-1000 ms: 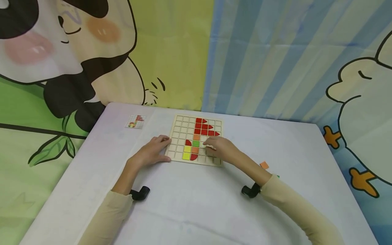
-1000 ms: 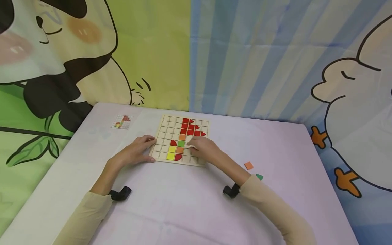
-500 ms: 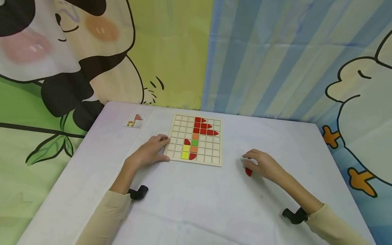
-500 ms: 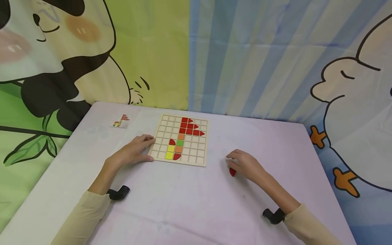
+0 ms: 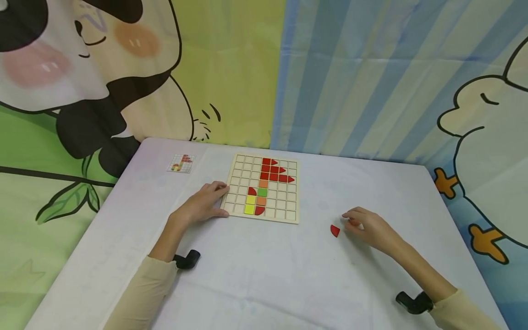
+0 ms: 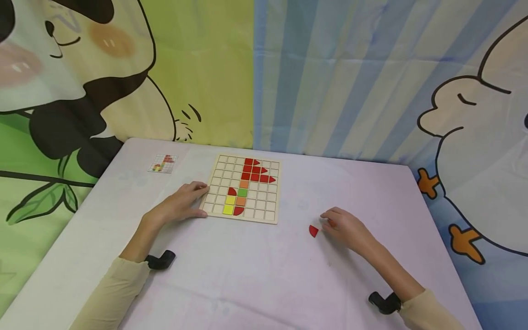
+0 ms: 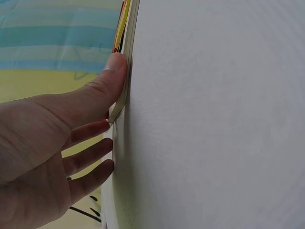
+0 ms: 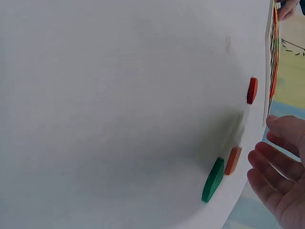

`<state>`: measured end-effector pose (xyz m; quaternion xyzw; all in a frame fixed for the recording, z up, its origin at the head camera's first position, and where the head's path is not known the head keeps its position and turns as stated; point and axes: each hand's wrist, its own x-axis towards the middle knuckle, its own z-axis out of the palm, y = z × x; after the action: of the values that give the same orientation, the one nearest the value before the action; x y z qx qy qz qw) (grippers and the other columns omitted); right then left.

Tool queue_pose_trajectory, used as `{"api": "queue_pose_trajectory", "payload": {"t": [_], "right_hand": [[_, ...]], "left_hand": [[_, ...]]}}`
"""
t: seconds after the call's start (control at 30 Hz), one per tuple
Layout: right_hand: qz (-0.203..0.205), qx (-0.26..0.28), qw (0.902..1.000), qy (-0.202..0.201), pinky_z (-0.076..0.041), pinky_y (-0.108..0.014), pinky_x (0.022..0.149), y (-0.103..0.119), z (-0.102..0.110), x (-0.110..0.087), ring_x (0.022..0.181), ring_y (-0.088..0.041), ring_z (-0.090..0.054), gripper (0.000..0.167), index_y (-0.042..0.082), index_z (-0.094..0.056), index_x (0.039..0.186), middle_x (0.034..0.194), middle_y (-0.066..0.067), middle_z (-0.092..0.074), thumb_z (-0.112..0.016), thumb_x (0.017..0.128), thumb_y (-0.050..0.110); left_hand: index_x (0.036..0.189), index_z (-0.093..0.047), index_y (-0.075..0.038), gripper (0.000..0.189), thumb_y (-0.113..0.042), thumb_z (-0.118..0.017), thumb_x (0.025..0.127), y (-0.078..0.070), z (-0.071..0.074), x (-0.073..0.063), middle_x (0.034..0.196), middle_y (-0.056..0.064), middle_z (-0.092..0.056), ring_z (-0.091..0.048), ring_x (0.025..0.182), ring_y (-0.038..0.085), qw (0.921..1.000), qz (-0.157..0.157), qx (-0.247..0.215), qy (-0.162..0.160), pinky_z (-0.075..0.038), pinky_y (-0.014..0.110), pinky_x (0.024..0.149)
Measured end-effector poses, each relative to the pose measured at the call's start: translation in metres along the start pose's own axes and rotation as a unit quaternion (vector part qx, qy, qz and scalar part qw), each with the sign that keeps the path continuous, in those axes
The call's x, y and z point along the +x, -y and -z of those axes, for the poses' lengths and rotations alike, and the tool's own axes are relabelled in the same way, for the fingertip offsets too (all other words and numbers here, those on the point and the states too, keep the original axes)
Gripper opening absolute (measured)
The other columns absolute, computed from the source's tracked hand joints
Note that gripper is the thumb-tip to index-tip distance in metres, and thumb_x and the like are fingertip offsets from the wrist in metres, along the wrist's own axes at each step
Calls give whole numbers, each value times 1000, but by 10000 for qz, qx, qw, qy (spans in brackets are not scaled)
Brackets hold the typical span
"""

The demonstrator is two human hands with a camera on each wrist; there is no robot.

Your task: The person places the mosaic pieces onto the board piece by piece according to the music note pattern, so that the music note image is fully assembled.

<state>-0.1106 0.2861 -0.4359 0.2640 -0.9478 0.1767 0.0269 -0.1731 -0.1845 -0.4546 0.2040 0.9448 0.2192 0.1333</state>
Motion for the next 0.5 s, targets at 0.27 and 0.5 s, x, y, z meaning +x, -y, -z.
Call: {"api": "queue_pose_trajectory", "payload": {"t": [0.27, 0.5], "right_hand": [[-619, 85, 9980, 98, -58, -40, 76, -13, 7, -20, 92, -26, -66, 28, 2, -70, 107, 102, -9, -69, -76, 80, 5], [-1181, 201, 9921, 368, -56, -37, 72, -20, 9, -33, 93, -26, -63, 30, 3, -68, 111, 105, -11, -67, -74, 83, 9]], "left_hand": [[150, -36, -8, 86, -41, -75, 81, 0, 1, -1, 153, 11, -36, -34, 138, 31, 10000, 44, 16, 6, -38, 51, 110], [150, -36, -8, 85, -40, -75, 81, 0, 0, 1, 153, 11, -36, -34, 138, 31, 10000, 32, 11, 30, -37, 51, 110]]}}
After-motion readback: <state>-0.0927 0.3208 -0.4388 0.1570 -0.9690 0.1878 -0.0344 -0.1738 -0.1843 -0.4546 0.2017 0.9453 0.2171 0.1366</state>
